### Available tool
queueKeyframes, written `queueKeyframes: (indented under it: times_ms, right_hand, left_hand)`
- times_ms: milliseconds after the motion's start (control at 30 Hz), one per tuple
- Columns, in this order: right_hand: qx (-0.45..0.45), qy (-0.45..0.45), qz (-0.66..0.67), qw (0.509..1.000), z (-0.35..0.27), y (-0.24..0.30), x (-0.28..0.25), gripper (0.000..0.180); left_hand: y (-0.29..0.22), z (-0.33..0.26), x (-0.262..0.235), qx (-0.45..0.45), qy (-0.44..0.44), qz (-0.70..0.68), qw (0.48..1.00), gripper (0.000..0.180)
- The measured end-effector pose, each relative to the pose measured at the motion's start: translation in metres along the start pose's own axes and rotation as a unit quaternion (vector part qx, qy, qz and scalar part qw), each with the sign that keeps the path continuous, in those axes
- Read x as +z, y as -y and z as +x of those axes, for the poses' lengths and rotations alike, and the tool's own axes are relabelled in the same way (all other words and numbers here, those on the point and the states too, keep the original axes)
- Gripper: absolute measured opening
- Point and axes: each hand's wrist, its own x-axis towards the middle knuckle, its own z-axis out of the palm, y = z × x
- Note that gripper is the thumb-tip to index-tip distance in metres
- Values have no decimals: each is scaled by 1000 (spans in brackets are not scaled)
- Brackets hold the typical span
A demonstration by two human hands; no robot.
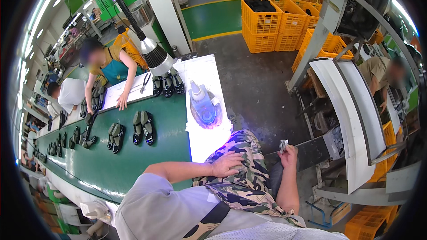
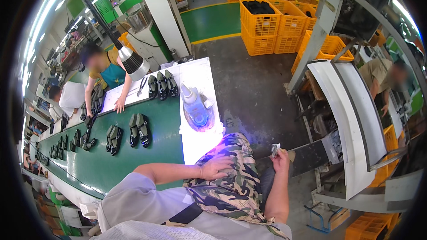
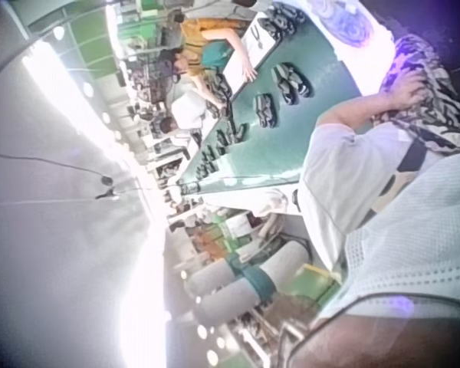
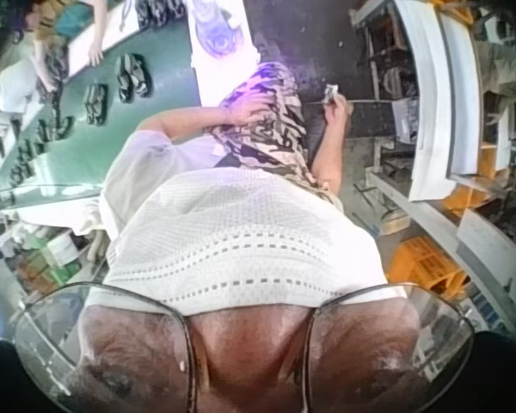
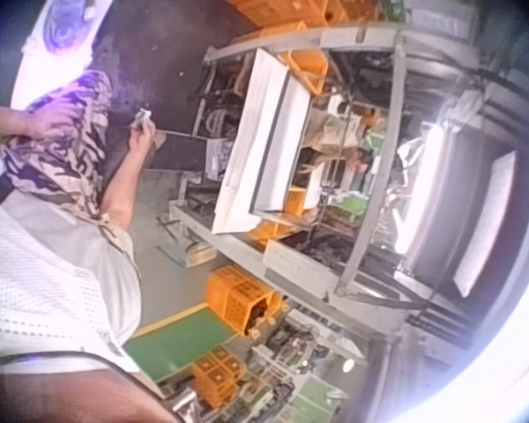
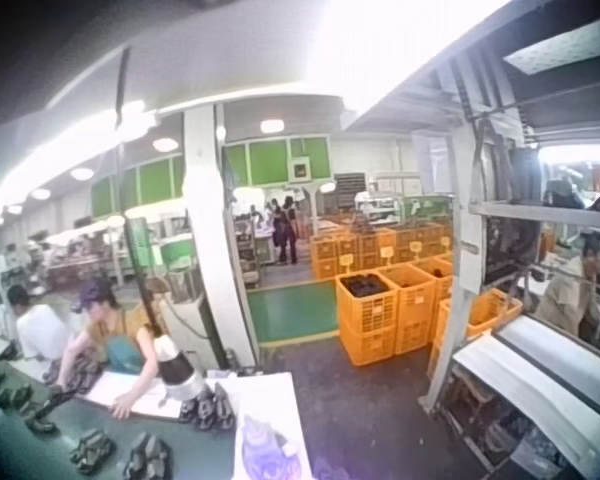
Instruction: Inspecting shoe components and applying adhesive to the edges of the shoe soles on a production line.
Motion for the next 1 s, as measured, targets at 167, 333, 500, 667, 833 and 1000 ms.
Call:
queueKeyframes:
  times_ms: [167, 333, 500, 667, 833, 1000]
  right_hand:
    - [4, 4, 13, 1000, 0, 0, -3, 9]
    - [1, 9, 22, 1000, 0, 1, 0, 10]
    - [-4, -22, 27, 999, -1, 5, 5, 11]
    - [-13, -15, 32, 999, 2, 3, -9, 11]
    - [-10, -11, 32, 999, -3, 2, -17, 11]
    - [-9, 5, 23, 1000, 2, 1, -28, 7]
  left_hand:
    - [-2, 0, 1, -3, 2, -1, 1000, 39]
    - [-7, 5, -3, 1, -5, 25, 1000, 38]
    - [-1, 6, 3, -6, 3, 20, 1000, 38]
    - [-2, 9, 8, 0, 3, 25, 1000, 38]
    - [-4, 8, 19, 0, -1, 25, 1000, 38]
    - [4, 6, 30, -2, -6, 66, 998, 39]
